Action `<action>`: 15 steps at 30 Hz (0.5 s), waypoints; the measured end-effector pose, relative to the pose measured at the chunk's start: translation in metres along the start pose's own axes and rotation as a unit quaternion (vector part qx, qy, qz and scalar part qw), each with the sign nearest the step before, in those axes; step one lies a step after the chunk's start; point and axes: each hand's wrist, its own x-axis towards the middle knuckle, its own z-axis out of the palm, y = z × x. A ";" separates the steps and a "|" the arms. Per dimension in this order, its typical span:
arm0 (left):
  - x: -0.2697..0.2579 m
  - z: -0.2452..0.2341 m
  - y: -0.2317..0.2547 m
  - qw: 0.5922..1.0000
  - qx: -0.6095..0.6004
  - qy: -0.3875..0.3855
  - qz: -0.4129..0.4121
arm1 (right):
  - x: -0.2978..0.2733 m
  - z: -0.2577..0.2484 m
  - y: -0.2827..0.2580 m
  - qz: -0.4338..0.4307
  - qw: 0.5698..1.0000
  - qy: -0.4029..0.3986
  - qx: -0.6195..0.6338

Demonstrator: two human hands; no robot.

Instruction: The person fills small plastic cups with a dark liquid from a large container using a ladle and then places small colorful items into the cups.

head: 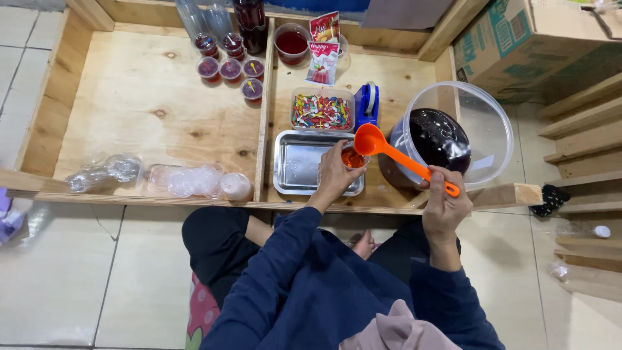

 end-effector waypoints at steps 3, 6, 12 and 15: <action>0.001 0.000 -0.002 1.000 0.008 -0.003 -0.004 | 0.003 0.000 -0.004 -0.031 0.999 -0.010 -0.009; 0.001 0.005 -0.006 1.000 0.015 0.009 0.010 | 0.003 -0.002 -0.003 -0.053 0.998 -0.022 0.013; 0.003 0.008 -0.012 1.000 0.012 0.007 0.010 | 0.002 -0.003 -0.013 -0.083 0.996 -0.031 0.006; 0.002 0.004 -0.008 1.000 -0.001 0.003 0.014 | -0.002 -0.003 -0.015 -0.085 0.995 -0.033 0.025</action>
